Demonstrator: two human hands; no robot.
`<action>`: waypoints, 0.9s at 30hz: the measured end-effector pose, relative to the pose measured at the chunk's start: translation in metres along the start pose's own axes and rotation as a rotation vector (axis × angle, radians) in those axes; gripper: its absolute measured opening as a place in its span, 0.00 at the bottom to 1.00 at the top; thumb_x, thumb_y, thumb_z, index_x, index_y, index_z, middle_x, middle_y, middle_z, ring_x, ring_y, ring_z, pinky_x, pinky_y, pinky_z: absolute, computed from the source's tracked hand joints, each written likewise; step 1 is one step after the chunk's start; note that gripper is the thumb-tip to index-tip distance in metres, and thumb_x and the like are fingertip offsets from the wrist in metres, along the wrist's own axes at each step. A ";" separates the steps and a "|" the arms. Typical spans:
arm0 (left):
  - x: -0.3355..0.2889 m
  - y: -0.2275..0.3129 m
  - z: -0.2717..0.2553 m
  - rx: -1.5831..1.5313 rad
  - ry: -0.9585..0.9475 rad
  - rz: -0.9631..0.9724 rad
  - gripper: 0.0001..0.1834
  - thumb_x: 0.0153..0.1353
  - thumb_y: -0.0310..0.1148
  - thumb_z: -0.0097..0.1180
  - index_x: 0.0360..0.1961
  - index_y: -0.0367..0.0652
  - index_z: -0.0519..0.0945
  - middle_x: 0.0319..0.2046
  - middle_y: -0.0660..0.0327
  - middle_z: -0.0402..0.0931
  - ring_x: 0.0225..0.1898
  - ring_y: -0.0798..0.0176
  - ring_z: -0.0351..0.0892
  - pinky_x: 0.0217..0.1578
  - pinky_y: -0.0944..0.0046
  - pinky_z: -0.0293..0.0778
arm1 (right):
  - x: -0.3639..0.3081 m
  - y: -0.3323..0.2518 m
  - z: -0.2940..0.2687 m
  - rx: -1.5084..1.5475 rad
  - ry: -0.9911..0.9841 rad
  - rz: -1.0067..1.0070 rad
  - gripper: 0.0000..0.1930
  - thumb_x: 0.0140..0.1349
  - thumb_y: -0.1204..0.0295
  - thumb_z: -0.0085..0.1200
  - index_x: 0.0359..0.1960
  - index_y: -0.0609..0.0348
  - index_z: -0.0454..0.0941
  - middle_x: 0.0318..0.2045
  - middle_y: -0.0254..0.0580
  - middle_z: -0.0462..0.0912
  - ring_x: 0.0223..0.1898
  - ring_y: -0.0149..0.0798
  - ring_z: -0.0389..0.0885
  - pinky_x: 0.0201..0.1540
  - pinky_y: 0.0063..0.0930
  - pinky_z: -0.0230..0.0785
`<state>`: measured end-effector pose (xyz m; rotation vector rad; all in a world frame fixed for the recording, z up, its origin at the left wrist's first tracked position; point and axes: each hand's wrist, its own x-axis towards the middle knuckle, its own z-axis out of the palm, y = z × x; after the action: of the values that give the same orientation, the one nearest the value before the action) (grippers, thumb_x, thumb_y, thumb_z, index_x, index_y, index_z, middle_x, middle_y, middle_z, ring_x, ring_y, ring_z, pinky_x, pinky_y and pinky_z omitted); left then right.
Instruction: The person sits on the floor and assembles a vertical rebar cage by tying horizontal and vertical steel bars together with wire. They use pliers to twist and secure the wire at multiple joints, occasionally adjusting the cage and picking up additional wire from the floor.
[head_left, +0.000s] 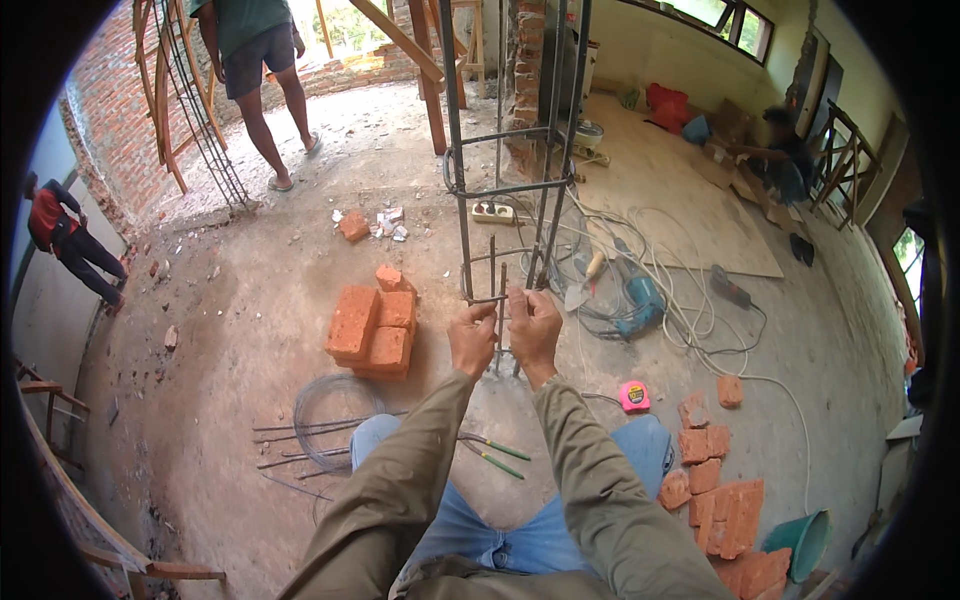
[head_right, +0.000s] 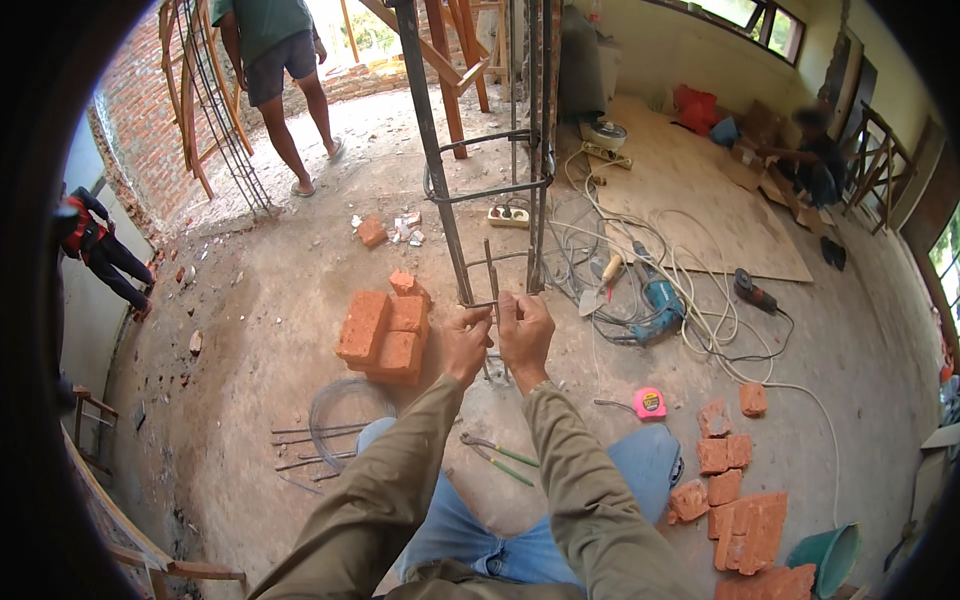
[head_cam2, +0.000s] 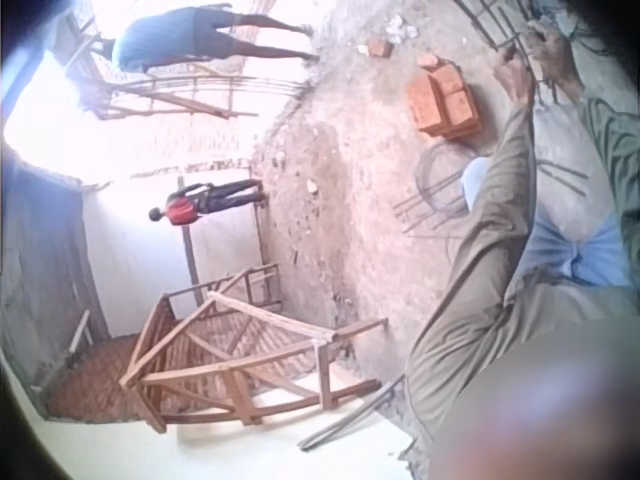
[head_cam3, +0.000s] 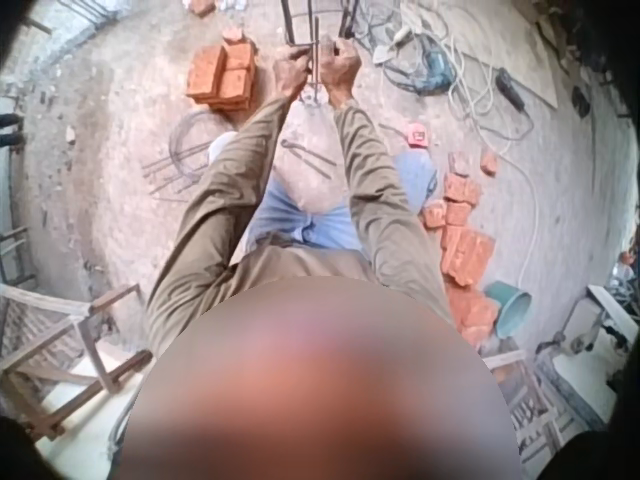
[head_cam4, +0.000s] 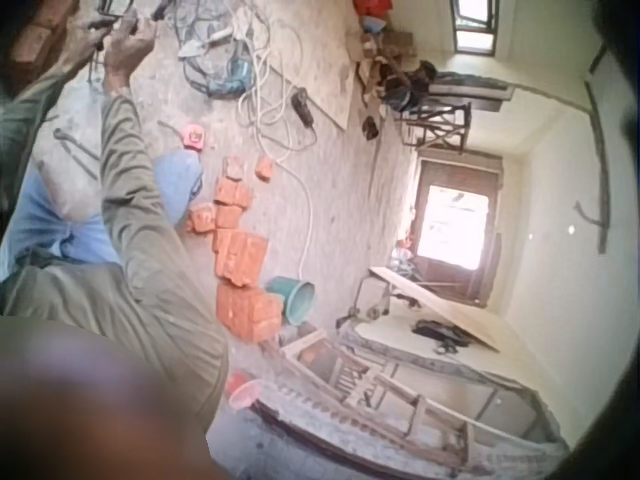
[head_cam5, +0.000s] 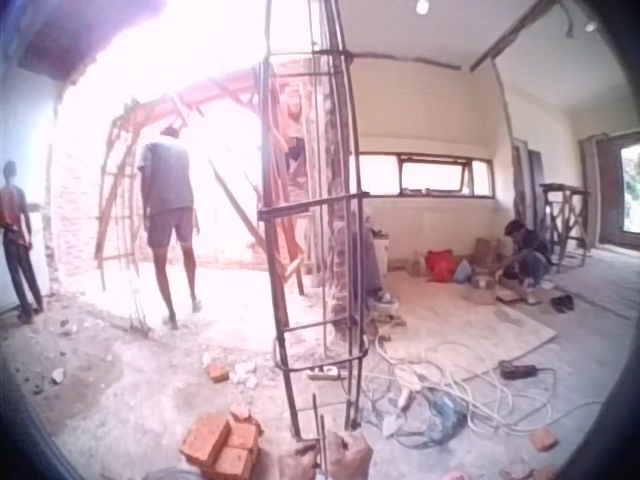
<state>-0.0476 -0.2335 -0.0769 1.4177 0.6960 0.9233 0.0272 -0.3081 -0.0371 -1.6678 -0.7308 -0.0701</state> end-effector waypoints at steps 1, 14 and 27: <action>0.001 -0.001 0.000 0.018 -0.011 -0.003 0.12 0.63 0.27 0.56 0.44 0.31 0.84 0.29 0.58 0.83 0.19 0.72 0.75 0.20 0.68 0.72 | 0.000 -0.001 0.001 0.125 -0.019 0.089 0.10 0.66 0.71 0.55 0.38 0.66 0.83 0.24 0.36 0.78 0.27 0.31 0.76 0.33 0.27 0.70; -0.001 0.024 -0.004 0.478 -0.088 0.268 0.11 0.58 0.26 0.56 0.40 0.37 0.86 0.32 0.45 0.81 0.37 0.43 0.81 0.41 0.51 0.75 | -0.014 0.006 0.012 0.777 0.003 0.441 0.09 0.64 0.75 0.59 0.43 0.67 0.80 0.28 0.31 0.80 0.25 0.21 0.72 0.27 0.16 0.65; -0.007 0.025 -0.002 0.602 -0.041 0.399 0.11 0.54 0.24 0.53 0.38 0.38 0.84 0.29 0.41 0.78 0.33 0.39 0.78 0.37 0.45 0.73 | -0.011 0.004 0.003 -0.046 0.120 -0.085 0.06 0.60 0.72 0.59 0.36 0.61 0.84 0.29 0.43 0.79 0.30 0.40 0.81 0.35 0.32 0.72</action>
<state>-0.0556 -0.2399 -0.0528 2.1599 0.7046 1.0315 0.0198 -0.3098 -0.0464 -1.6608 -0.7128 -0.2467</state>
